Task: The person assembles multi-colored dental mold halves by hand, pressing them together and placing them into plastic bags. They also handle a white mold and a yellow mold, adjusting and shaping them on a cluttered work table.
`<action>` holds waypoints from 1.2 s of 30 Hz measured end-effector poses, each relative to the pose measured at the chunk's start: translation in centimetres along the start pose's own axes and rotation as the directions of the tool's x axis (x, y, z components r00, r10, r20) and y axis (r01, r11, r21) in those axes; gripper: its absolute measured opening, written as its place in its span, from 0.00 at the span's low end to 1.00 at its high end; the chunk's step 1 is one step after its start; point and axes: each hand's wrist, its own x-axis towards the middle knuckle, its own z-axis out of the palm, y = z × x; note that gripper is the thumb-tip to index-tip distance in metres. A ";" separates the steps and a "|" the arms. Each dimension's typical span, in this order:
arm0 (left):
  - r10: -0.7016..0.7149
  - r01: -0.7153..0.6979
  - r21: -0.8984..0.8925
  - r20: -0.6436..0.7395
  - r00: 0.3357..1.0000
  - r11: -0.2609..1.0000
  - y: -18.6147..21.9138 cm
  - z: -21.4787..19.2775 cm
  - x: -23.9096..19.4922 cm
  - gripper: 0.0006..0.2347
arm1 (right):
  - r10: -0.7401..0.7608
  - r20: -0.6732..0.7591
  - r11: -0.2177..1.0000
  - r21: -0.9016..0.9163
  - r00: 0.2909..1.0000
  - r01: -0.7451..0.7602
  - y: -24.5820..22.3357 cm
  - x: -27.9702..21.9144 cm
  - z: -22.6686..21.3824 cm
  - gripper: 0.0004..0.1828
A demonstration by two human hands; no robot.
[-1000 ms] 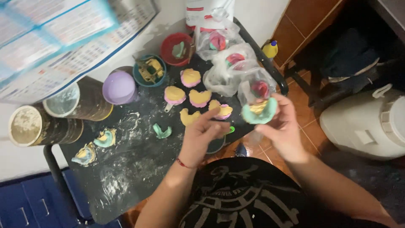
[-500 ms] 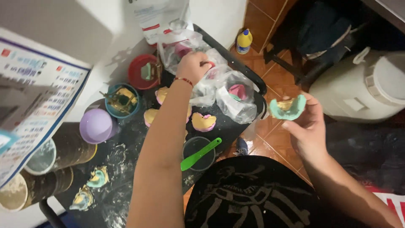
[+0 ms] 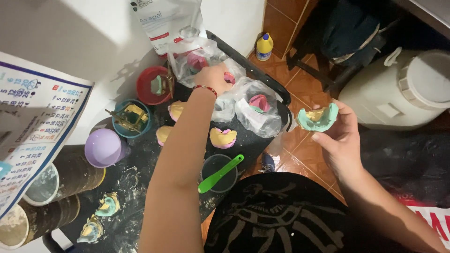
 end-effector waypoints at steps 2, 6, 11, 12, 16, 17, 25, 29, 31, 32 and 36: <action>0.034 -0.034 0.022 -0.029 0.999 0.999 0.2 0.0 -0.6 0.24 | -0.005 0.010 1.000 0.000 1.000 0.005 -0.4 0.1 0.5 0.50; 0.126 -0.155 -0.164 -0.171 0.977 0.974 -0.8 1.4 -1.1 0.30 | -0.004 0.022 1.000 -0.013 1.000 0.004 -0.4 0.2 0.6 0.50; 0.154 -0.421 -0.383 -0.562 0.813 0.823 -2.2 1.6 -4.4 0.27 | 0.001 0.051 1.000 -0.011 0.999 0.000 -0.2 0.3 0.4 0.51; 0.126 -0.482 -0.505 -0.586 0.801 0.715 -2.1 0.4 -5.9 0.29 | -0.002 0.061 1.000 -0.010 0.998 0.003 -0.4 0.4 0.6 0.50; 0.042 -0.552 -0.582 -0.664 0.746 0.597 -1.7 -1.3 -8.8 0.29 | 0.011 0.079 1.000 -0.001 0.997 -0.011 -0.7 0.4 1.0 0.50; -0.009 -0.509 -0.639 -0.628 0.778 0.577 -1.3 -1.9 -9.7 0.30 | 0.010 0.084 1.000 0.000 0.996 -0.010 -0.6 0.5 1.1 0.51; -0.207 -0.444 -0.781 -0.569 0.796 0.440 -0.7 -2.4 -14.5 0.30 | -0.018 0.138 1.000 0.022 0.990 0.016 -1.3 1.1 3.1 0.55; -0.281 -0.314 -0.935 -0.260 0.924 -0.166 -0.2 -1.5 -16.6 0.20 | -0.085 0.197 0.996 0.046 0.977 0.077 -2.0 1.0 4.7 0.53; -0.226 -0.279 -0.916 -0.218 0.949 -0.289 -0.6 -0.9 -16.9 0.15 | -0.101 0.210 0.994 0.061 0.972 0.090 -2.3 1.1 5.3 0.53; -0.144 -0.270 -0.887 -0.233 0.962 -0.374 -0.8 -0.7 -17.5 0.17 | -0.109 0.224 0.993 0.060 0.969 0.098 -2.4 1.1 5.5 0.53; -0.024 -0.256 -0.833 -0.281 0.959 -0.490 -0.7 -1.6 -19.7 0.19 | -0.112 0.261 0.993 0.058 0.959 0.101 -2.9 0.8 6.2 0.53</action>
